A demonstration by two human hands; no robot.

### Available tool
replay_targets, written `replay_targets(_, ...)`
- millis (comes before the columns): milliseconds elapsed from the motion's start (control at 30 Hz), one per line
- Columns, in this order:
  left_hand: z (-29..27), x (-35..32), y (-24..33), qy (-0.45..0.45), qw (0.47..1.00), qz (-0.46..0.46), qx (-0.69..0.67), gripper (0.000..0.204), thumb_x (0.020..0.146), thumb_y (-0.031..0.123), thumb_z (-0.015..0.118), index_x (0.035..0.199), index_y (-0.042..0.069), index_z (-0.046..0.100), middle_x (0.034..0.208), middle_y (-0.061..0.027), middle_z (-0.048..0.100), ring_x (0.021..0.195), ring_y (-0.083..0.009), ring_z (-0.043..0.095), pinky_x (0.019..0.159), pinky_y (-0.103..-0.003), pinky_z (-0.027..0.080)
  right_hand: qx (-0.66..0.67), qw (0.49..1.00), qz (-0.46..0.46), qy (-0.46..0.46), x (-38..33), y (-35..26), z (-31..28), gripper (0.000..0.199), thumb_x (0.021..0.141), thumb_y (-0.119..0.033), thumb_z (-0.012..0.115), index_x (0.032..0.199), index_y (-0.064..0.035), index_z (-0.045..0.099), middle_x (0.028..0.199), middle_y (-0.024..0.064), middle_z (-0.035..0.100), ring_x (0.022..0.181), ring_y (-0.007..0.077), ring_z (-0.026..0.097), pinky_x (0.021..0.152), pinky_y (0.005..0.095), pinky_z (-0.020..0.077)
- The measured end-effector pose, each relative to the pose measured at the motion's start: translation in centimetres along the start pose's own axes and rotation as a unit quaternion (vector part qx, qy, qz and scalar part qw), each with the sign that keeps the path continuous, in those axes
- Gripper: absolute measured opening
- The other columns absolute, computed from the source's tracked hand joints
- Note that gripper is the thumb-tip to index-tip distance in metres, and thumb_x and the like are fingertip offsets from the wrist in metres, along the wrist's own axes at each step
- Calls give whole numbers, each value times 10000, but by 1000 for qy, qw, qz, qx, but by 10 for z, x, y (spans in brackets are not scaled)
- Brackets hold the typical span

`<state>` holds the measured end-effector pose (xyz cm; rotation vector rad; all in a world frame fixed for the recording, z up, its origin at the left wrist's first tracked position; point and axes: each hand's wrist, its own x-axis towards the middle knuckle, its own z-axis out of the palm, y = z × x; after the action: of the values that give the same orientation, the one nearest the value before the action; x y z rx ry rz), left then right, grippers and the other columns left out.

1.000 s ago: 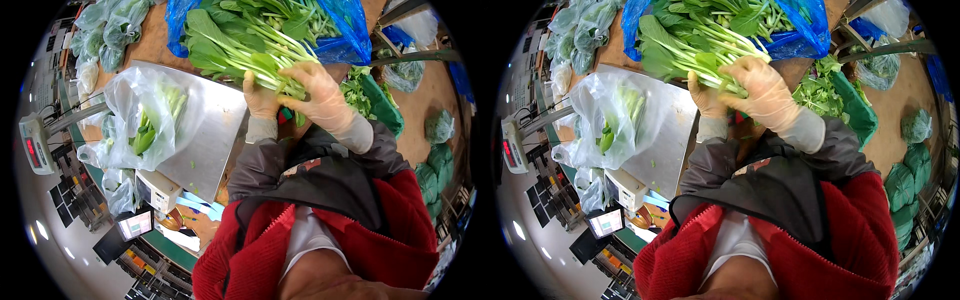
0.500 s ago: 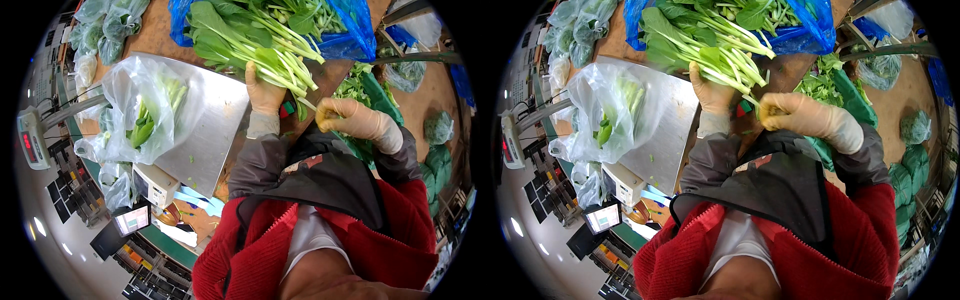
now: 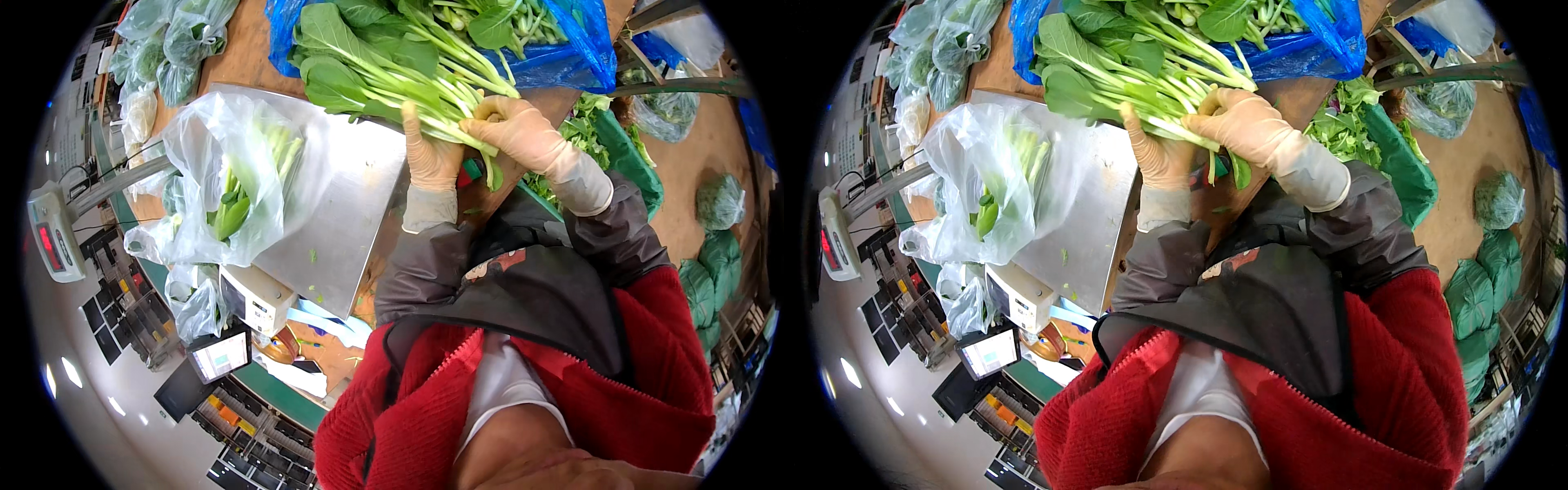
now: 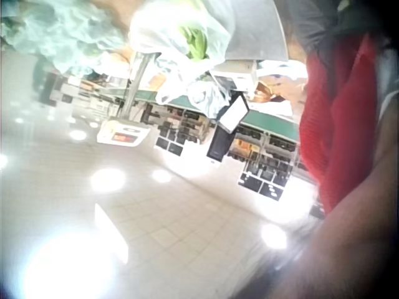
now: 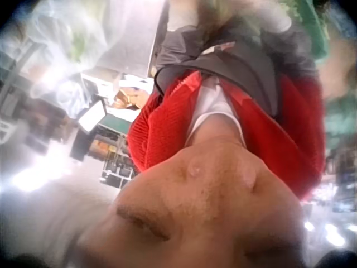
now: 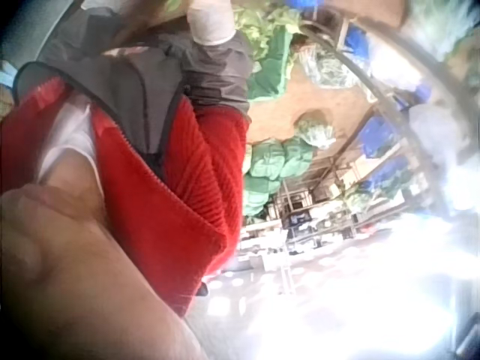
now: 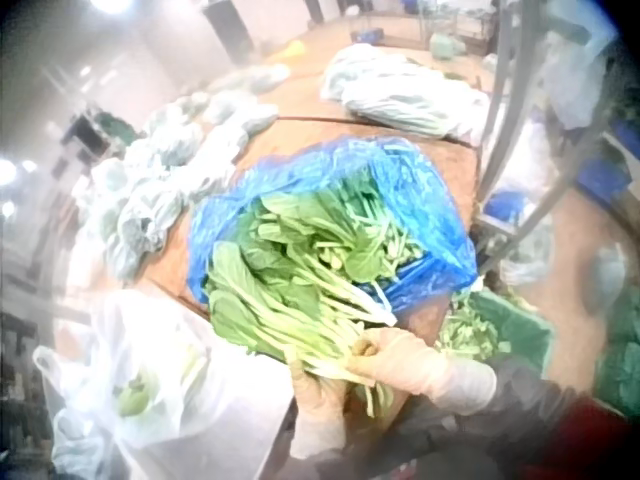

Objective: The person repeatedly picks bunches of leafy green vegetables from a blue bag, trims the stems with a handheld cutter, and places the trimmed bunches into clear plastic bags on a digital scale. The person then moves the filled bags to the side and continues the cycle.

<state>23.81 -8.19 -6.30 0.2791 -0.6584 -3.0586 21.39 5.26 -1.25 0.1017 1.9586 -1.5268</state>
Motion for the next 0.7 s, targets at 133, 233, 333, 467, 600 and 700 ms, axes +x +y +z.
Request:
replay_targets(133,1,-1,3,-4,999,-13,-32,502,835,198,585,1258,-17,420,1189,-167,529,1104,-312,518,1004,-506,382,133,979,-111,103,-4,28,26,249,796,-253,688,831,-27,590,709,11,550,605,107,478,549,260,413)
replay_targets(233,5,-2,4,-16,999,-24,-22,509,806,211,588,1244,-9,450,1189,-150,537,1092,-304,520,986,-458,389,53,971,-142,186,-8,39,35,247,804,-273,666,857,-48,579,712,42,559,606,146,517,556,284,421)
replay_targets(333,5,-1,1,33,999,-33,9,489,833,272,585,1233,12,476,1178,-129,551,1068,-290,533,954,-432,414,-129,947,-225,191,-9,28,30,285,818,-335,622,874,-58,582,738,104,582,634,235,576,584,342,448)
replay_targets(467,-6,2,-3,59,996,-51,34,445,860,284,570,1223,36,501,1177,-119,561,1044,-286,549,925,-421,440,-266,953,-141,27,-2,12,14,320,821,-388,573,839,-69,568,722,121,599,683,310,603,643,397,468)
replay_targets(600,-2,5,-3,35,997,-66,-33,463,883,313,561,1242,34,477,1178,-123,561,1064,-278,541,950,-422,425,-234,923,-272,137,-7,24,23,280,797,-319,618,761,-50,549,656,130,562,646,303,593,573,380,469)
replay_targets(700,-8,8,-9,60,996,-40,-52,443,897,284,557,1245,28,459,1167,-111,563,1074,-248,543,965,-417,424,-149,871,-395,250,-9,26,28,232,782,-177,655,691,-43,488,600,138,483,543,296,509,505,340,408)
